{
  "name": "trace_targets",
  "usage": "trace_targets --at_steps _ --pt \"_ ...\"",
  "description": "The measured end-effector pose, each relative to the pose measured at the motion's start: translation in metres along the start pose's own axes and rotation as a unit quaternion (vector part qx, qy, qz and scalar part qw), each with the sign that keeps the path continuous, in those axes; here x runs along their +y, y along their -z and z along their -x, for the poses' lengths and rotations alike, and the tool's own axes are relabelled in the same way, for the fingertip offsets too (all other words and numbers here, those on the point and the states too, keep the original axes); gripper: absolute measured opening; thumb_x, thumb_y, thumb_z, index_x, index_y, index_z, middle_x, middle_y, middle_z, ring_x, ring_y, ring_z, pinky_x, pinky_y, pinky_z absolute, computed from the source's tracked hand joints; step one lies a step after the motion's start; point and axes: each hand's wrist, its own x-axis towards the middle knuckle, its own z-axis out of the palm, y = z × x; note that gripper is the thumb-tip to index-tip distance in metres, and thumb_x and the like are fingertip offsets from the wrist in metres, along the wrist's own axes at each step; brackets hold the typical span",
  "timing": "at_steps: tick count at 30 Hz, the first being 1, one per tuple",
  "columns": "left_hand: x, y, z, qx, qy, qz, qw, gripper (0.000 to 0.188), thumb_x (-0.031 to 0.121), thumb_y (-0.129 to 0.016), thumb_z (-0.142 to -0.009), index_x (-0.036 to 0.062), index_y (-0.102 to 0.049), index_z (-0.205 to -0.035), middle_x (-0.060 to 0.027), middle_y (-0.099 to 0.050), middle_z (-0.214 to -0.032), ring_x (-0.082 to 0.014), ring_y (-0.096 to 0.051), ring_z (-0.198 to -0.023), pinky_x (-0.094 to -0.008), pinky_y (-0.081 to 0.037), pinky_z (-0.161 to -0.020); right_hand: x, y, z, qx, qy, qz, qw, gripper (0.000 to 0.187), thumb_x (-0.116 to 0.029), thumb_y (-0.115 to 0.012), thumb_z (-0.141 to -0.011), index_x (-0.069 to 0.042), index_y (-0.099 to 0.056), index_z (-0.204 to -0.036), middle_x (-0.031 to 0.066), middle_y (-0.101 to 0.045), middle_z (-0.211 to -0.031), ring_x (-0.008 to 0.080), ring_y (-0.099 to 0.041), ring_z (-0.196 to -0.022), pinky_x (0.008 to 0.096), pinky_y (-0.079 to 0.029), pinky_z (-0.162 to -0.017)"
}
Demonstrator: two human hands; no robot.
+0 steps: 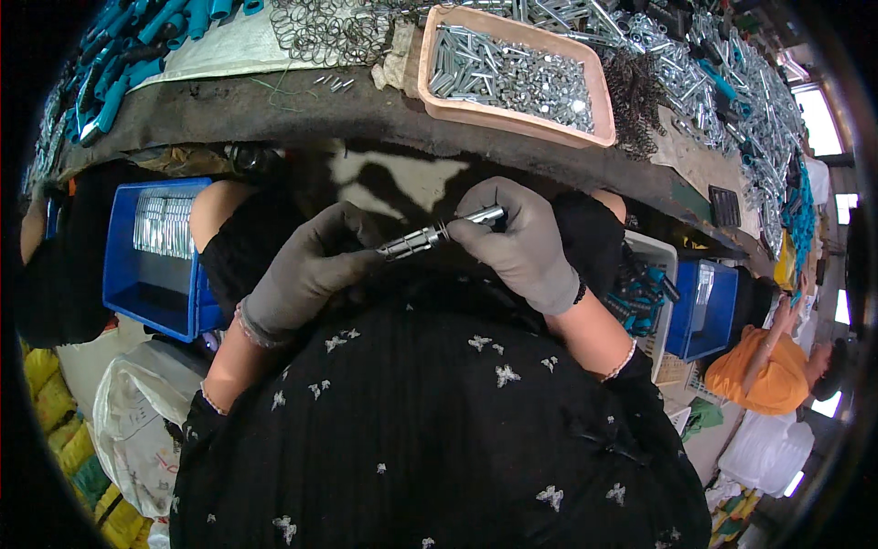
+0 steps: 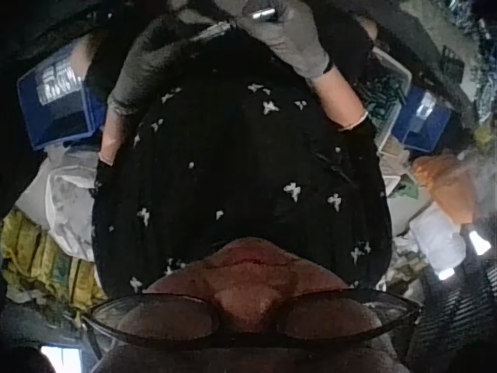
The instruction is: Assembling blue plastic handles with metal tubes, internal springs, and fasteners at an industrial workbench.
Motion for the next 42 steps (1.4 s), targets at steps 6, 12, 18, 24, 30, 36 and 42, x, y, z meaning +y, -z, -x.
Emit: trace_targets --at_steps 6,12,18,24,30,36,42 --pt "0.001 -0.003 0.001 -0.003 0.062 0.087 0.994 0.016 0.009 -0.065 -0.088 0.0103 -0.054 -0.099 0.0006 -0.057 -0.076 -0.0069 -0.049 -0.052 -0.0213 -0.035 -0.045 -0.002 0.003 -0.003 -0.017 0.035 0.031 0.999 0.021 -0.016 -0.079 -0.078 -0.002 -0.066 -0.086 0.007 -0.062 -0.078 0.0152 -0.058 -0.071 0.03 -0.047 -0.067" --pt "-0.006 0.003 0.0 -0.042 0.047 0.078 0.995 0.012 0.012 -0.064 -0.089 0.0111 -0.055 -0.096 0.0012 -0.055 -0.073 -0.0073 -0.049 -0.051 -0.0205 -0.033 -0.044 -0.007 0.004 -0.002 -0.002 0.043 0.053 0.998 0.02 -0.016 -0.079 -0.078 -0.002 -0.066 -0.084 0.0072 -0.062 -0.078 0.0162 -0.058 -0.071 0.0303 -0.047 -0.068" --pt "-0.008 0.0 -0.001 -0.046 0.039 0.1 0.993 0.013 0.012 -0.064 -0.089 0.0101 -0.054 -0.097 0.0012 -0.054 -0.073 -0.0071 -0.049 -0.051 -0.0207 -0.034 -0.044 -0.006 0.006 0.001 -0.023 0.02 0.026 0.999 0.021 -0.016 -0.079 -0.076 -0.002 -0.066 -0.083 0.0067 -0.062 -0.078 0.0156 -0.057 -0.07 0.0299 -0.047 -0.067" --pt "-0.01 0.003 0.0 -0.048 0.034 0.075 0.995 0.016 0.012 -0.067 -0.088 0.0097 -0.054 -0.097 0.0008 -0.055 -0.072 -0.0075 -0.05 -0.052 -0.021 -0.035 -0.045 -0.005 0.005 0.001 -0.015 0.026 0.033 0.999 0.02 -0.016 -0.079 -0.076 -0.002 -0.066 -0.083 0.0059 -0.062 -0.077 0.0141 -0.057 -0.07 0.0296 -0.046 -0.066" --pt "-0.011 0.0 0.001 -0.042 0.033 0.089 0.995 0.018 0.013 -0.069 -0.088 0.0095 -0.054 -0.097 0.0004 -0.055 -0.071 -0.0076 -0.05 -0.053 -0.0218 -0.036 -0.047 -0.003 0.001 0.002 -0.015 0.03 0.034 0.999 0.018 -0.015 -0.077 -0.079 -0.002 -0.067 -0.084 0.006 -0.062 -0.078 0.0134 -0.057 -0.07 0.0299 -0.045 -0.066" --pt "-0.014 0.002 -0.001 -0.037 0.026 0.08 0.996 0.017 0.014 -0.069 -0.09 0.0095 -0.054 -0.097 0.0002 -0.056 -0.071 -0.0067 -0.05 -0.054 -0.0214 -0.035 -0.047 0.003 -0.007 0.002 -0.087 0.052 -0.104 0.989 0.011 -0.011 -0.056 -0.096 0.0 -0.06 -0.095 0.009 -0.057 -0.082 0.0176 -0.053 -0.077 0.0308 -0.044 -0.074" --pt "-0.006 0.004 -0.003 -0.03 0.038 0.032 0.998 0.017 0.014 -0.069 -0.091 0.0106 -0.055 -0.098 0.0024 -0.054 -0.069 -0.0059 -0.05 -0.053 -0.0201 -0.034 -0.046 0.017 -0.033 0.004 0.005 0.163 0.005 0.987 0.014 -0.011 -0.047 -0.102 0.0 -0.055 -0.099 0.0109 -0.054 -0.088 0.0191 -0.052 -0.079 0.0319 -0.045 -0.076"
